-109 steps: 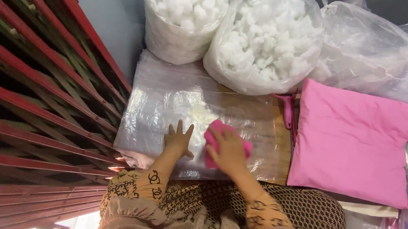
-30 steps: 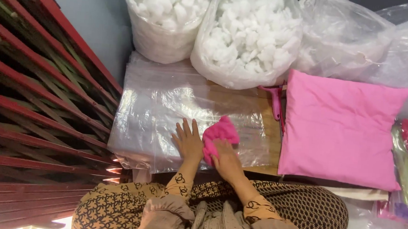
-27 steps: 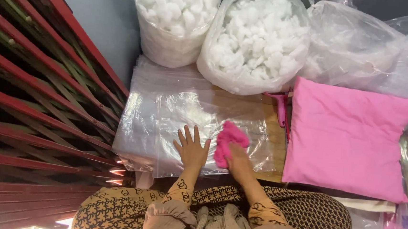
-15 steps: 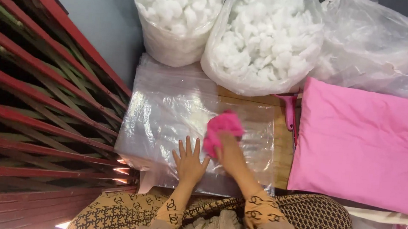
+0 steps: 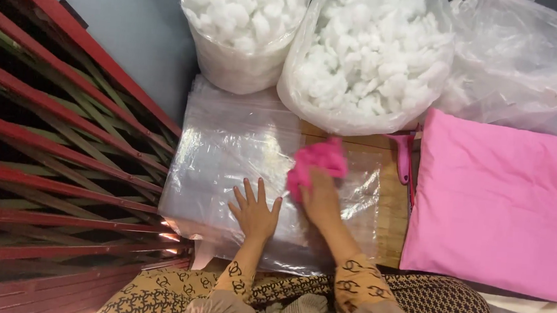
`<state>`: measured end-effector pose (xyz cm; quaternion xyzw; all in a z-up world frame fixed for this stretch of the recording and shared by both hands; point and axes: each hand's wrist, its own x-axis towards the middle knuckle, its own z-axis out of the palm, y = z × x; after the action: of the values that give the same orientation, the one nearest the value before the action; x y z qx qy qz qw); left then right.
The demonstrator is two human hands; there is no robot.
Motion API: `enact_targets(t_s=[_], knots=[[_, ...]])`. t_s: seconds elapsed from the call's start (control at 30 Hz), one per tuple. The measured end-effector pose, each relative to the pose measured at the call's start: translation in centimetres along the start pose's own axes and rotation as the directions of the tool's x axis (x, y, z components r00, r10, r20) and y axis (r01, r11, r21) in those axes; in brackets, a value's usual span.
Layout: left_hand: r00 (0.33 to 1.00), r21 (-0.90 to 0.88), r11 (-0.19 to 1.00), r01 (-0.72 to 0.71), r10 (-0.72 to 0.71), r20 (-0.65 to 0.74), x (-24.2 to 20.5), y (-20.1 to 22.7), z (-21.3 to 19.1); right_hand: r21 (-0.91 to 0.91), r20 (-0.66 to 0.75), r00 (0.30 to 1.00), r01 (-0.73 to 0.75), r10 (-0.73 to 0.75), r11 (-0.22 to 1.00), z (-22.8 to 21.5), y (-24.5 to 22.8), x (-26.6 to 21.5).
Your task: Folding a pink bag and inserting it into a clear plastic sleeve for packaging.
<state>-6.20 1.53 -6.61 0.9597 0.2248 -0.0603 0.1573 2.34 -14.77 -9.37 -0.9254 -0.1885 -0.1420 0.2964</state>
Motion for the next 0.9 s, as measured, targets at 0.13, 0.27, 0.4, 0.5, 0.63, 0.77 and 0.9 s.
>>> enact_targets(t_s=[0.13,0.27,0.4,0.5,0.63,0.77,0.9], knots=[[1.0,0.054,0.998,-0.02,0.02,-0.004,0.0,-0.2,-1.4,0.097,0.33,0.937,0.082,-0.11,0.992,-2.7,-1.0,0.9],[0.999,0.06,0.997,-0.047,0.048,-0.003,0.3,-0.3,-1.6,-0.174,0.338,0.871,-0.315,0.357,0.933,-2.9,9.4,2.5],[0.995,0.088,0.992,-0.086,0.081,0.054,0.9,-0.1,-3.5,-0.177,0.272,0.876,-0.361,0.398,0.916,-8.5,9.4,3.7],[0.984,0.096,0.984,-0.151,0.141,0.109,2.2,-0.1,-4.5,0.073,0.347,0.913,-0.252,0.212,0.965,-13.0,1.4,0.5],[0.981,0.153,0.977,-0.152,0.13,0.145,2.3,0.8,-5.2,0.179,0.59,0.806,-0.072,-0.049,0.981,-9.1,2.6,-4.3],[0.993,0.246,0.968,-0.04,0.011,0.12,1.4,3.0,-4.7,0.115,0.688,0.72,0.02,-0.094,0.993,-10.8,4.7,-2.2],[0.973,0.06,0.98,0.192,-0.198,0.119,-1.1,3.9,-1.2,0.038,0.475,0.88,-0.022,0.001,0.999,-12.3,8.2,1.3]])
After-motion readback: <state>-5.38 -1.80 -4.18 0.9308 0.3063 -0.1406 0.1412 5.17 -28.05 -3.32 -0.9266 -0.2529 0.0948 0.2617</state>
